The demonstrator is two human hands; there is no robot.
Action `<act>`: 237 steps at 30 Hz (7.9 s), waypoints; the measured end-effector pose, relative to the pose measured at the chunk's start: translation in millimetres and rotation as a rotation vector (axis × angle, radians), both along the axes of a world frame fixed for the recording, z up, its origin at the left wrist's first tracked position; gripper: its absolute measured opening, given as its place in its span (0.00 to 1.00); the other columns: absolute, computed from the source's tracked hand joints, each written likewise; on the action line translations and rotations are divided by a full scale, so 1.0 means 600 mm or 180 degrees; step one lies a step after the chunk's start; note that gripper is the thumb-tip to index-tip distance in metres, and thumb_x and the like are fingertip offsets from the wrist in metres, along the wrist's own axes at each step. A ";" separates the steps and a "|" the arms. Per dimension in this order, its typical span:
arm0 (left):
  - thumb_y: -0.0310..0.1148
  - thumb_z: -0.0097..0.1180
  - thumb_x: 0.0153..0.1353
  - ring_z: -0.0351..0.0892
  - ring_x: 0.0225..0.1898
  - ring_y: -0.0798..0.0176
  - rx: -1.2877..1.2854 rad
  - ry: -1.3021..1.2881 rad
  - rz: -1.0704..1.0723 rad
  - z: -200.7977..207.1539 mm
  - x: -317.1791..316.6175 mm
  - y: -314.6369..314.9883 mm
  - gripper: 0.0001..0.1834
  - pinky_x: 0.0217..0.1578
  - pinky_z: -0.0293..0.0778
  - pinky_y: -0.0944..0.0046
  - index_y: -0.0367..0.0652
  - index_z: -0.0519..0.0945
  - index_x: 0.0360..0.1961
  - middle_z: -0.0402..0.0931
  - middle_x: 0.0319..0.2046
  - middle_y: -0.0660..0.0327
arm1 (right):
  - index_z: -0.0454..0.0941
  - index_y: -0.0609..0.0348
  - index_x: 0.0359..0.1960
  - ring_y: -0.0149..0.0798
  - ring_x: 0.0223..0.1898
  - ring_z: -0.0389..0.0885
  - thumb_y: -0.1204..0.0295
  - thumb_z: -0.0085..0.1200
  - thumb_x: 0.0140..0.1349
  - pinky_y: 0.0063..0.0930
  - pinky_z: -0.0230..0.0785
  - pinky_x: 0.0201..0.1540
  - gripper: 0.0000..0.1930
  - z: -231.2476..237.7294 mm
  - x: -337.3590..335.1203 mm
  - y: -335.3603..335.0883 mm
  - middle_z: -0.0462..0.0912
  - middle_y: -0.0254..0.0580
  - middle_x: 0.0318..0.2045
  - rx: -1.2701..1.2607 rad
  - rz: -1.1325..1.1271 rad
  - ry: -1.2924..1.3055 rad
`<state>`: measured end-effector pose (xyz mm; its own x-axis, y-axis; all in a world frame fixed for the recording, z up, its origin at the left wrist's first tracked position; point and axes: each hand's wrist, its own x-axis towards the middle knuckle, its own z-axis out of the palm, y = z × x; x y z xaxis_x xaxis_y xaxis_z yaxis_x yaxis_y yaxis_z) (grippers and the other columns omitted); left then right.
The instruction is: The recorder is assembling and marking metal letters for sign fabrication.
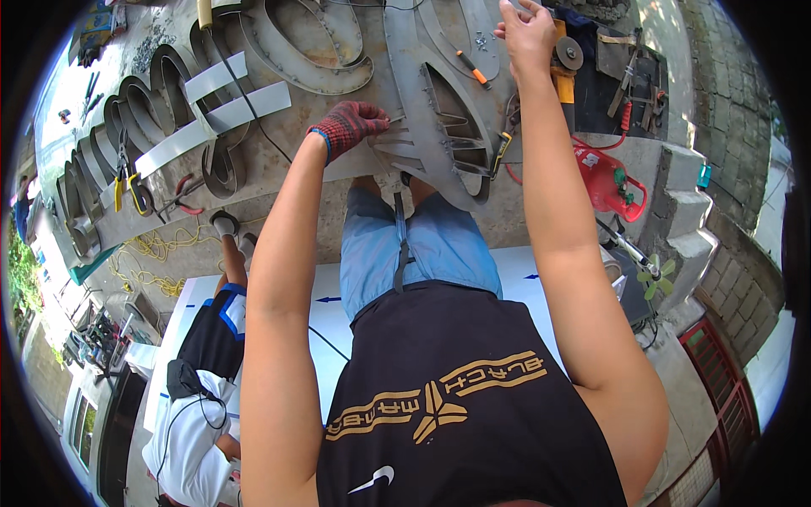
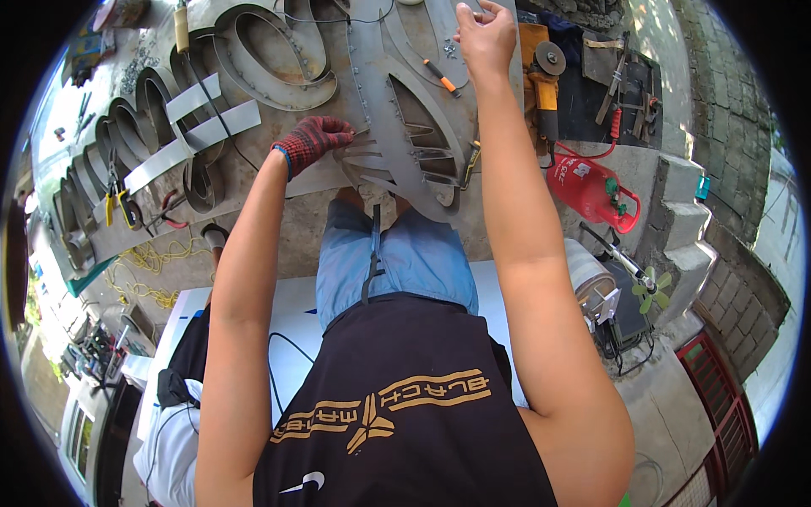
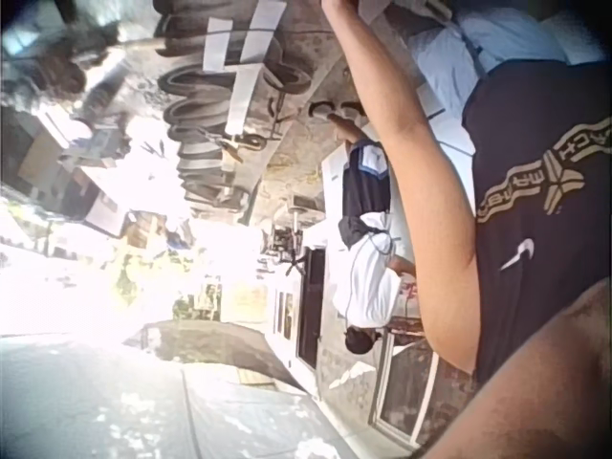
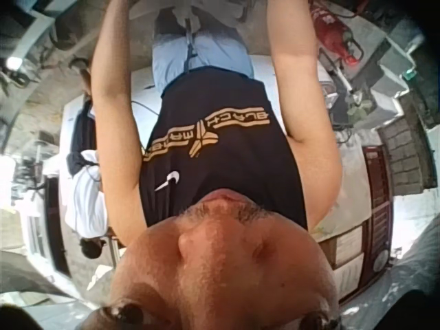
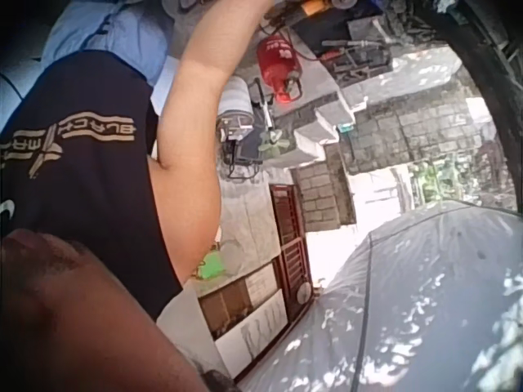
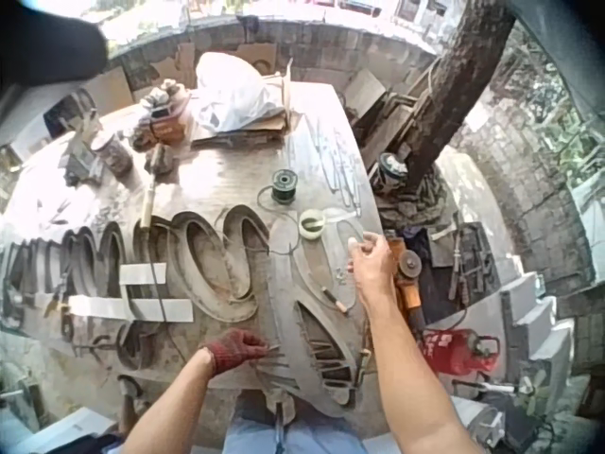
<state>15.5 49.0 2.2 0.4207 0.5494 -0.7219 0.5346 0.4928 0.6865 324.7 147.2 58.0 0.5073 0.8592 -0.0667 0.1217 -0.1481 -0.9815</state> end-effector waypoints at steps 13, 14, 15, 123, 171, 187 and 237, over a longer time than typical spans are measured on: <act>0.37 0.68 0.64 0.81 0.48 0.70 -0.0134 0.0188 -0.0174 0.024 0.013 0.016 0.18 0.54 0.74 0.65 0.41 0.87 0.52 0.87 0.43 0.63 | 0.84 0.63 0.41 0.59 0.42 0.86 0.62 0.61 0.63 0.49 0.77 0.46 0.15 -0.094 0.004 0.163 0.87 0.58 0.38 -0.0577 0.0030 -0.1897; 0.37 0.67 0.64 0.81 0.48 0.70 -0.0181 0.0151 -0.0131 0.023 0.009 0.015 0.18 0.55 0.74 0.65 0.41 0.86 0.52 0.87 0.43 0.64 | 0.84 0.63 0.41 0.59 0.42 0.86 0.62 0.61 0.63 0.49 0.77 0.46 0.15 -0.096 0.001 0.167 0.87 0.58 0.38 -0.0580 0.0011 -0.1871; 0.38 0.67 0.64 0.80 0.48 0.70 -0.0226 0.0111 -0.0095 0.021 0.007 0.015 0.18 0.55 0.74 0.65 0.41 0.86 0.52 0.87 0.43 0.64 | 0.84 0.63 0.40 0.59 0.42 0.86 0.62 0.62 0.63 0.49 0.77 0.46 0.15 -0.100 -0.002 0.171 0.87 0.58 0.38 -0.0618 0.0142 -0.1812; 0.43 0.69 0.65 0.76 0.33 0.72 -0.0587 0.0127 -0.0432 -0.007 0.017 0.044 0.16 0.35 0.75 0.69 0.53 0.86 0.51 0.79 0.32 0.71 | 0.78 0.64 0.37 0.42 0.28 0.88 0.74 0.63 0.63 0.34 0.79 0.34 0.08 -0.031 -0.321 -0.388 0.86 0.45 0.30 -0.0931 -0.1870 -0.0671; 0.44 0.69 0.63 0.70 0.31 0.73 -0.0329 0.0115 -0.0515 -0.011 0.015 0.038 0.18 0.34 0.70 0.69 0.48 0.88 0.51 0.81 0.33 0.71 | 0.80 0.65 0.37 0.43 0.32 0.90 0.72 0.62 0.65 0.35 0.80 0.38 0.08 -0.019 -0.272 -0.378 0.88 0.47 0.31 -0.1179 -0.1497 -0.0473; 0.42 0.69 0.63 0.81 0.50 0.67 -0.0264 0.0069 -0.0620 -0.005 0.013 0.037 0.20 0.55 0.73 0.64 0.44 0.87 0.53 0.87 0.48 0.62 | 0.79 0.67 0.39 0.35 0.33 0.88 0.73 0.61 0.68 0.29 0.79 0.37 0.08 -0.003 -0.249 -0.393 0.86 0.43 0.32 -0.1277 -0.1329 -0.0324; 0.44 0.71 0.62 0.73 0.33 0.71 -0.0247 0.0019 -0.0493 -0.018 0.018 0.031 0.19 0.38 0.72 0.67 0.45 0.89 0.49 0.81 0.33 0.70 | 0.75 0.66 0.59 0.32 0.42 0.81 0.63 0.63 0.69 0.27 0.77 0.48 0.24 0.064 -0.105 -0.393 0.85 0.45 0.44 -0.0683 -0.1084 -0.0391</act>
<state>26.6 67.7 -8.7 0.4916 0.4207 -0.7625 0.6123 0.4556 0.6461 261.9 -88.8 96.3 0.7752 0.6143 -0.1472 0.1447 -0.3995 -0.9052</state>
